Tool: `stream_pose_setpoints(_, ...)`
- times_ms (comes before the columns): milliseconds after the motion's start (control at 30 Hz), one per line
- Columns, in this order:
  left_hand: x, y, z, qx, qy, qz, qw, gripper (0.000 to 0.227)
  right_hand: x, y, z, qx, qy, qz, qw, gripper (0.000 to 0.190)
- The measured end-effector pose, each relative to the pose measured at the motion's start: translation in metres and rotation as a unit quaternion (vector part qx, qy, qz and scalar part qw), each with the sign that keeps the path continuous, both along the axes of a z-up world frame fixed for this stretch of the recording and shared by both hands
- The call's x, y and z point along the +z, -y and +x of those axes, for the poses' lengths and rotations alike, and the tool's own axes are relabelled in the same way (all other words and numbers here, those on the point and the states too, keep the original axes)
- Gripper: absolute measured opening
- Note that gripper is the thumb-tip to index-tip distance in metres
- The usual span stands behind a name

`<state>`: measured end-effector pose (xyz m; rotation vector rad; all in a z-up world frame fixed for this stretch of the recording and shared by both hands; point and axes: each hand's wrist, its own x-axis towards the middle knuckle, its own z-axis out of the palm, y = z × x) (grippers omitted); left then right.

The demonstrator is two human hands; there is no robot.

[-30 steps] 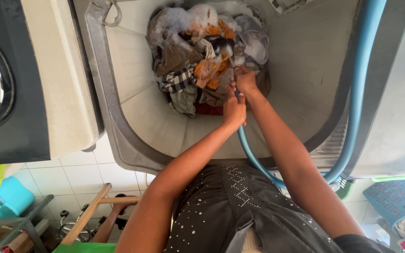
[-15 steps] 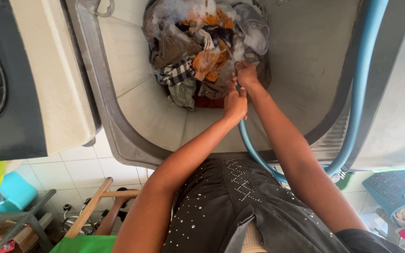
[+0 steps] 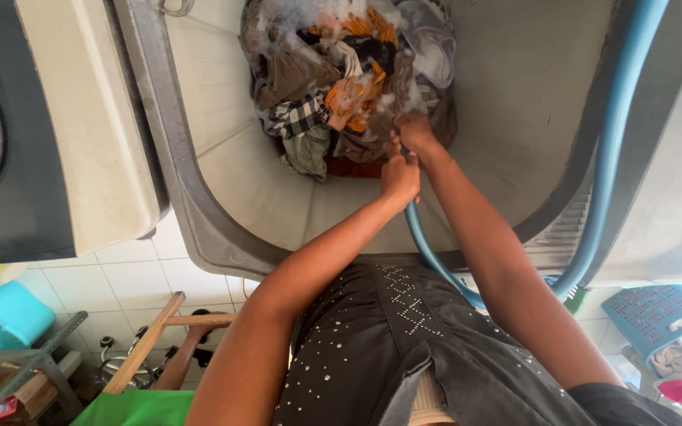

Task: The person agitates laundry in a washing machine tub by hand, then uses a hose to fill the machine with water while adjusting the controls.

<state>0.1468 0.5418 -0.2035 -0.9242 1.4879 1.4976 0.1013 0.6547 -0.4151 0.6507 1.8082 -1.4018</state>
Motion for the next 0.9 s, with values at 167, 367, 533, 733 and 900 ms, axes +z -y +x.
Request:
stream_pose_setpoints(167, -0.003, -0.008, -0.001, -0.012, -0.049, 0.011, 0.999, 0.067, 0.003, -0.009, -0.006, -0.024, 0.026, 0.031, 0.999, 0.017)
stream_pose_setpoints(367, -0.007, -0.007, 0.007, 0.004, -0.044, -0.007, 0.999, 0.07, 0.004, -0.004, 0.008, 0.001, 0.05, 0.02, 0.999, 0.017)
stream_pose_setpoints(533, 0.001, -0.002, -0.001, 0.008, -0.057, -0.017, 0.998, 0.073, 0.009, 0.0, -0.008, -0.065, 0.039, 0.017, 0.997, 0.017)
stream_pose_setpoints(733, -0.027, -0.017, 0.01, 0.026, -0.068, -0.002, 0.997, 0.067, -0.002, -0.013, -0.002, 0.277, -0.125, 0.138, 0.943, 0.023)
stream_pose_setpoints(900, -0.019, -0.014, 0.005, -0.008, -0.038, -0.001, 0.999, 0.069, -0.01, -0.015, -0.001, 0.031, 0.03, 0.084, 0.996, 0.026)
